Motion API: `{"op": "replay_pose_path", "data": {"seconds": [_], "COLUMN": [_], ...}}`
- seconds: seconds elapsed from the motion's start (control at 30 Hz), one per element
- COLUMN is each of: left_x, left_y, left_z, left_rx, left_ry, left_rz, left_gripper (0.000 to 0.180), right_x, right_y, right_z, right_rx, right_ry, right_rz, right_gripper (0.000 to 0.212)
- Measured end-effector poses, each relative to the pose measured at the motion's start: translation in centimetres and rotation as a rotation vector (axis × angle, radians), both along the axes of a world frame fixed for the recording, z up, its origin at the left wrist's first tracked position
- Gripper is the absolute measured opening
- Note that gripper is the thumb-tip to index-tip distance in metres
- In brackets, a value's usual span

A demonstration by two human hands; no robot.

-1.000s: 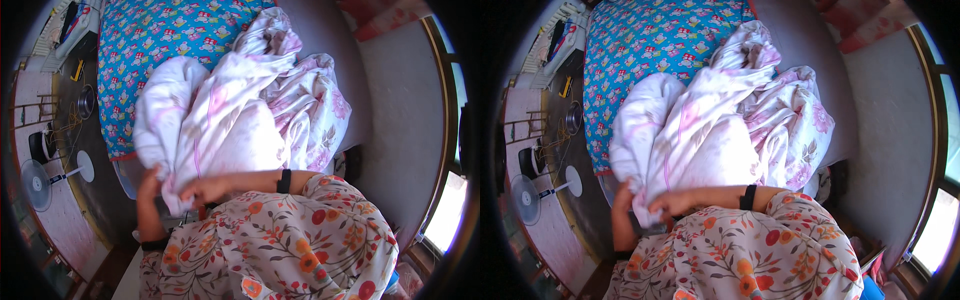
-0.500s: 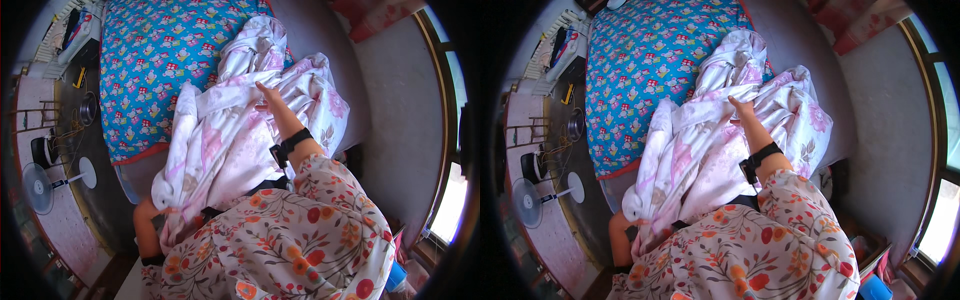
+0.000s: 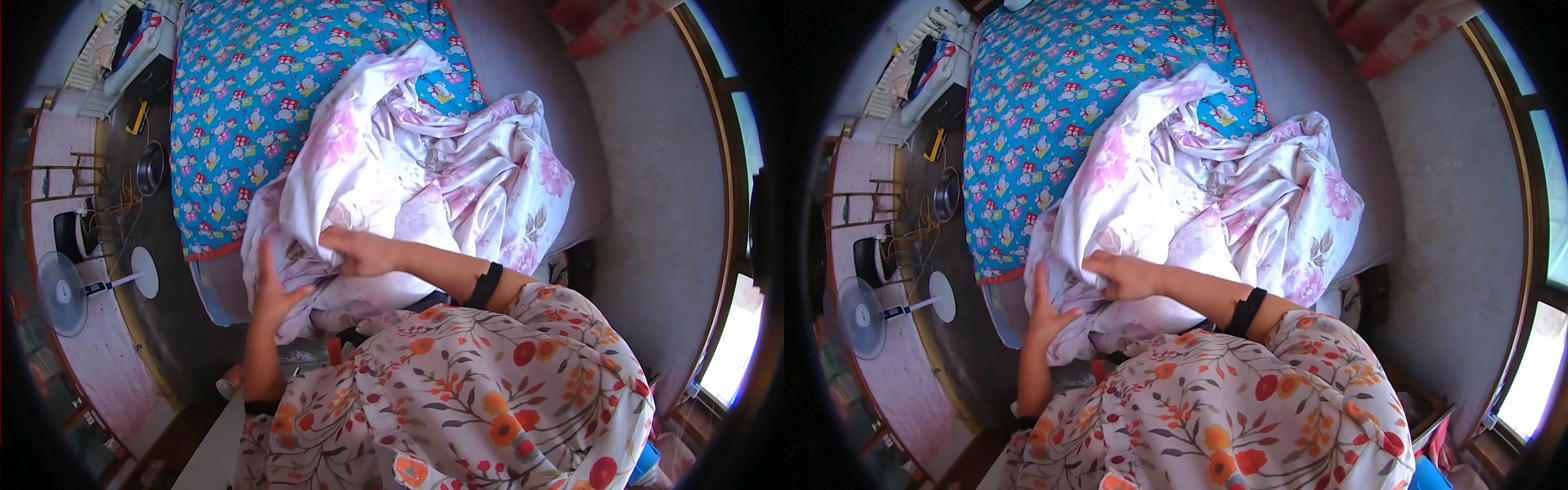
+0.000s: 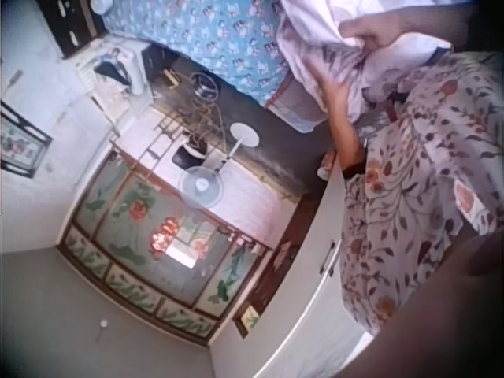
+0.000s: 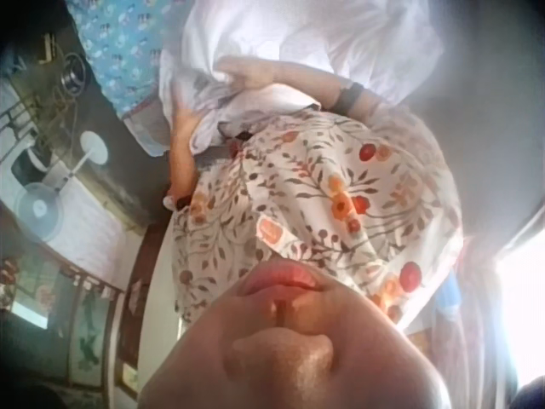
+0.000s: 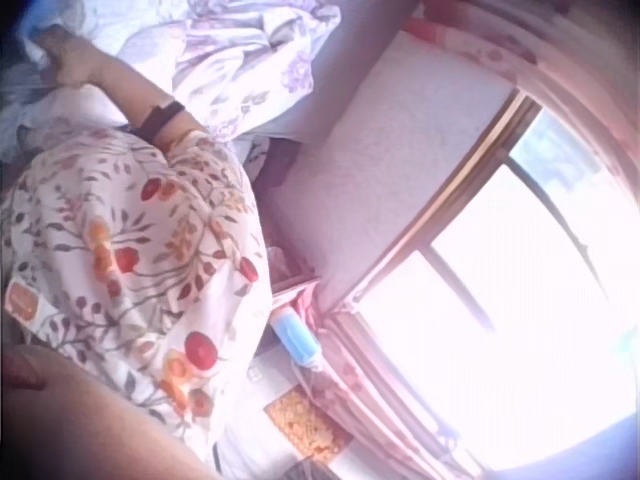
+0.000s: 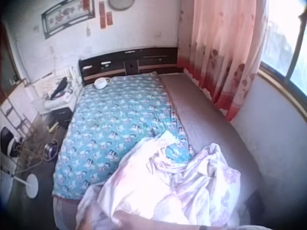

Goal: The person brushes a mattress with a pink brush, then unfolds and spreads a floral duvet cover over the bed. They smooth and adjust the duvet cover across the mattress surface.

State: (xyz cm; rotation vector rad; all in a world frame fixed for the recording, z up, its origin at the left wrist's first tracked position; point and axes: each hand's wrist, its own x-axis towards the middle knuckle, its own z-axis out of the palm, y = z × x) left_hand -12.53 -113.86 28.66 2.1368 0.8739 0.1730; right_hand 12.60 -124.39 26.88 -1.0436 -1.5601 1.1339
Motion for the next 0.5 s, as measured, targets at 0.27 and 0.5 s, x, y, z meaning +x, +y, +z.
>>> {"op": "replay_pose_path", "data": {"seconds": [0.27, 0.5], "left_x": [4.5, -5.4], "left_y": [0.6, 5.2], "left_z": [0.1, 4.8], "left_rx": [-0.554, -0.779], "left_ry": [-0.09, -0.829], "left_rz": [0.207, 0.787], "left_gripper": [0.045, 0.053], "right_x": [3.5, 15.2], "right_y": [-1.8, -4.8], "right_z": [0.7, -9.5], "right_rx": [-0.47, -0.649], "right_ry": [0.288, -0.35], "right_rz": [-0.054, -0.845], "right_gripper": [0.037, 0.041]}}
